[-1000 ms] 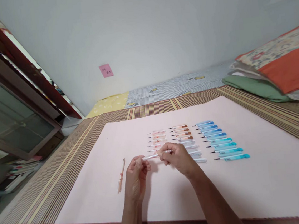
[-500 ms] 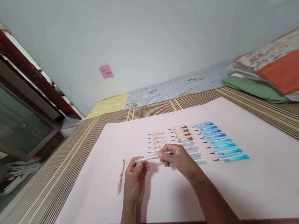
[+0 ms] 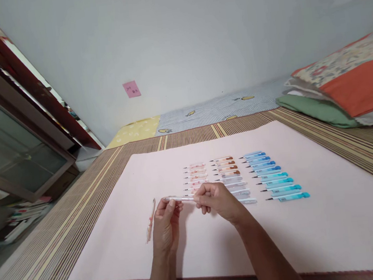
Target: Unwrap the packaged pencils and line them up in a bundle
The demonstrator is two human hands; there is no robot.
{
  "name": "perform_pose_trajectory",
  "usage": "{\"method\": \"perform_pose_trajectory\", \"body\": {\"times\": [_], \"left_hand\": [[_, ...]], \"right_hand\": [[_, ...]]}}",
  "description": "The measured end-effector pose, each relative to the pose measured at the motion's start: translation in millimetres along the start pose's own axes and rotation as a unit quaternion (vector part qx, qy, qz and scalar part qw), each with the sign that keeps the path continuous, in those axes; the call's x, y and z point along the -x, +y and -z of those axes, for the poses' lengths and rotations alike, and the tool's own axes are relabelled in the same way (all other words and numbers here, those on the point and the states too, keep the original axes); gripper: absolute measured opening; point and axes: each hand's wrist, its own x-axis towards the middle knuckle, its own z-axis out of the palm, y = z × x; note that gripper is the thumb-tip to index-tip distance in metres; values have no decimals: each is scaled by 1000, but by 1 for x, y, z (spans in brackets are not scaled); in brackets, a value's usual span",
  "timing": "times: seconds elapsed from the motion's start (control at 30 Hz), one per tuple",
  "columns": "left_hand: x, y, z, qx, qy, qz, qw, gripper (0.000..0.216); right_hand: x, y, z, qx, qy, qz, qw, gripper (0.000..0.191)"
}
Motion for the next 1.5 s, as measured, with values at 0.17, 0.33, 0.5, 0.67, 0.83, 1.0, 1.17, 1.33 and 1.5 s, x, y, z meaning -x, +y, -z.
{"method": "perform_pose_trajectory", "body": {"times": [0.17,0.33,0.5,0.67,0.83,1.0,1.17,1.33,1.5], "left_hand": [[-2,-2,1,5,-13,13,1000,23],[-3,2,3,-24,-21,34,999,26],[-5,2,7,-56,7,43,997,32],[-6,-8,8,-97,38,25,994,39],[-11,10,15,-168,61,17,984,40],[-22,63,63,-276,224,-124,926,38],[-29,77,105,-453,200,-71,866,31],[-27,69,105,-573,122,-17,810,20],[-24,70,100,-593,90,33,799,10]], "right_hand": [[2,7,-9,15,-67,-56,996,27],[2,14,-21,12,-107,-82,991,24],[1,17,-28,38,-156,-69,985,22],[-3,22,-36,67,-110,-48,991,17],[-4,30,-45,61,-96,-64,991,13],[-5,45,-57,63,-69,-82,992,12],[-13,56,-87,86,-39,-109,990,15],[-30,55,-118,122,-13,-138,983,18],[-40,53,-132,172,1,-151,973,27]]}}
